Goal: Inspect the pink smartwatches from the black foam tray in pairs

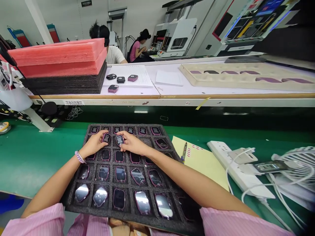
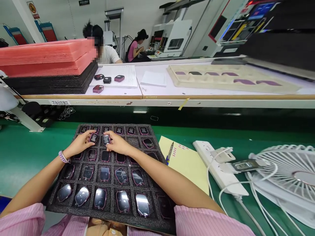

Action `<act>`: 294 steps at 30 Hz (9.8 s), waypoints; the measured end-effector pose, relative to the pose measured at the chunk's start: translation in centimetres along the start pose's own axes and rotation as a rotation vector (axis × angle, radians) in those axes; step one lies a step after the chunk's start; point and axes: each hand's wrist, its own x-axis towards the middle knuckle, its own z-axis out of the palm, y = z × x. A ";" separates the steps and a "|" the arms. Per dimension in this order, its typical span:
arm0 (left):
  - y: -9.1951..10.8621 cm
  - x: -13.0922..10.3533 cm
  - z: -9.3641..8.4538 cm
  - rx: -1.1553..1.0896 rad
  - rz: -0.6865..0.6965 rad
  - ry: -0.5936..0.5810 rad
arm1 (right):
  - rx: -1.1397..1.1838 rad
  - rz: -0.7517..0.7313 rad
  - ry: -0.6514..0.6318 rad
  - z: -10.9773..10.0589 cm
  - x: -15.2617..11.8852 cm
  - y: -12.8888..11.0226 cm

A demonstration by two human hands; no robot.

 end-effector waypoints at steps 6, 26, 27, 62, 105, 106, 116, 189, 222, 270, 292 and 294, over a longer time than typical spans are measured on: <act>0.1 0.2 -0.1 0.304 0.034 0.067 | -0.499 -0.101 0.138 0.3 1.1 -0.5; -1.0 -7.5 -1.9 0.620 -0.172 0.077 | -1.104 0.352 0.163 -10.3 -8.7 0.6; -0.6 -7.3 -2.0 0.573 -0.175 0.071 | -1.067 0.344 0.168 -10.1 -8.6 0.5; 15.5 2.4 0.3 -0.420 0.328 0.517 | 0.781 -0.339 0.042 -4.7 -3.0 -11.8; 16.3 1.7 0.0 -0.439 0.356 0.596 | 0.814 -0.460 0.065 -4.1 -2.9 -11.6; 16.3 1.7 0.0 -0.425 0.351 0.601 | 0.812 -0.461 0.064 -4.1 -2.9 -11.6; 16.2 1.7 0.0 -0.410 0.353 0.595 | 0.787 -0.460 0.097 -4.0 -3.0 -11.8; 15.8 2.9 -0.2 -0.788 0.301 0.260 | 0.657 -0.361 0.322 -5.1 -2.5 -11.3; 15.7 2.9 -0.2 -0.776 0.342 0.244 | 0.597 -0.395 0.316 -5.1 -2.8 -11.6; 14.7 3.6 0.3 -0.400 0.403 0.556 | 0.513 -0.375 0.281 -4.8 -2.9 -11.3; 15.2 2.6 -0.5 -0.370 0.415 0.557 | 0.484 -0.387 0.274 -4.5 -3.1 -11.8; 15.1 2.7 -0.5 -0.393 0.409 0.555 | 0.466 -0.393 0.274 -4.4 -3.1 -11.9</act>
